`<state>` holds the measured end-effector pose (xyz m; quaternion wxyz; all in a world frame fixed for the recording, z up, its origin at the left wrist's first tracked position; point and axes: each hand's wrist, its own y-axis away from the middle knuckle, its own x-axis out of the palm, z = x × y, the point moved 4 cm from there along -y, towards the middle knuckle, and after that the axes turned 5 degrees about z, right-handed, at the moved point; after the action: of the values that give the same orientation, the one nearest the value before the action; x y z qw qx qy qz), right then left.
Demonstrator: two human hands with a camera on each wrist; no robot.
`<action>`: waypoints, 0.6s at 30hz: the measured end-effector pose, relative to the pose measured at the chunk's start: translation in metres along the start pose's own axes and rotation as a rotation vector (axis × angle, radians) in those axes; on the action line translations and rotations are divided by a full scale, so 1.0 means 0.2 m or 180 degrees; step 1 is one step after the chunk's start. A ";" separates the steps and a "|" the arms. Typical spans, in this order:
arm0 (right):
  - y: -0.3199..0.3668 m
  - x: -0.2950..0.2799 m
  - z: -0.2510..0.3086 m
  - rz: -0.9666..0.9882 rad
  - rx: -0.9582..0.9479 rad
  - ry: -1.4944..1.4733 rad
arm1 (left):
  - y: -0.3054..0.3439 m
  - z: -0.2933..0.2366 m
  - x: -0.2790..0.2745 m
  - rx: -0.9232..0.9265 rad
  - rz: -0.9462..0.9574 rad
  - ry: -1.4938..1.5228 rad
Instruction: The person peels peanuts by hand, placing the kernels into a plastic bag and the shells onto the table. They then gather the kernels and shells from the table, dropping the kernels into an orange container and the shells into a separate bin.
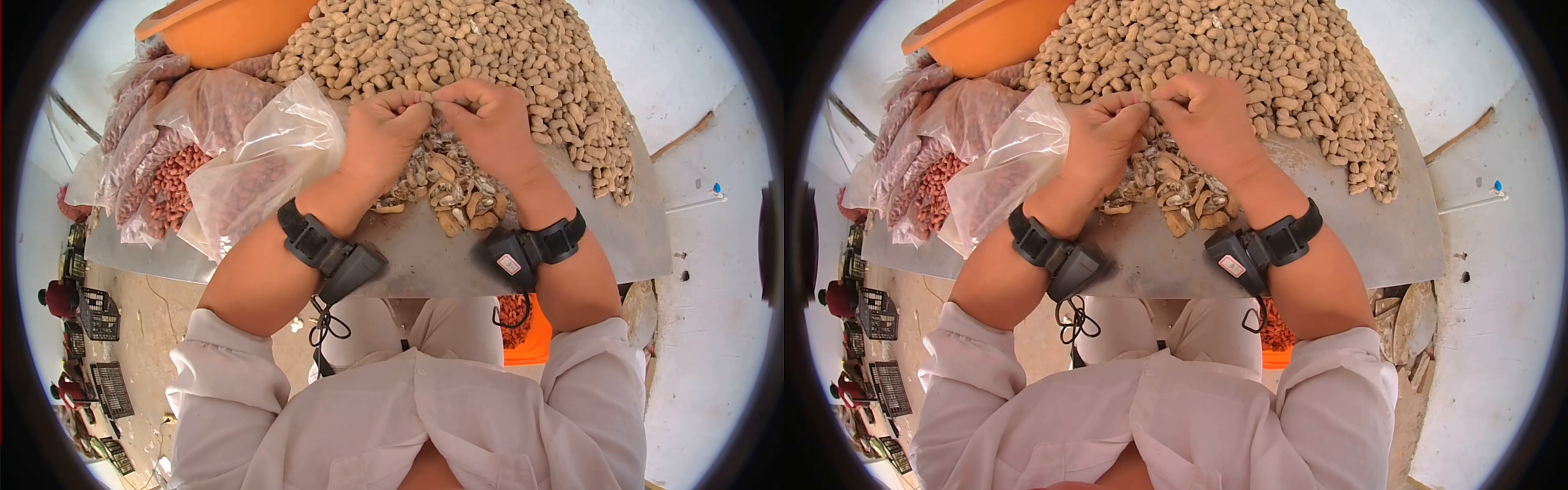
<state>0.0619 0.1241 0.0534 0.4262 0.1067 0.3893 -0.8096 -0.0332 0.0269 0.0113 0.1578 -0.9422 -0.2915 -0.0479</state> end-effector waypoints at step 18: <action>0.00 0.05 -0.10 0.0342 0.0944 -0.2090 | 0.02 -0.02 0.06 -0.0584 0.0461 0.1422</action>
<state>0.0521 0.1315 0.0349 0.5503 -0.0779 0.1039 -0.8248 -0.0219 0.0293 0.0166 0.1352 -0.9371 -0.1755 -0.2698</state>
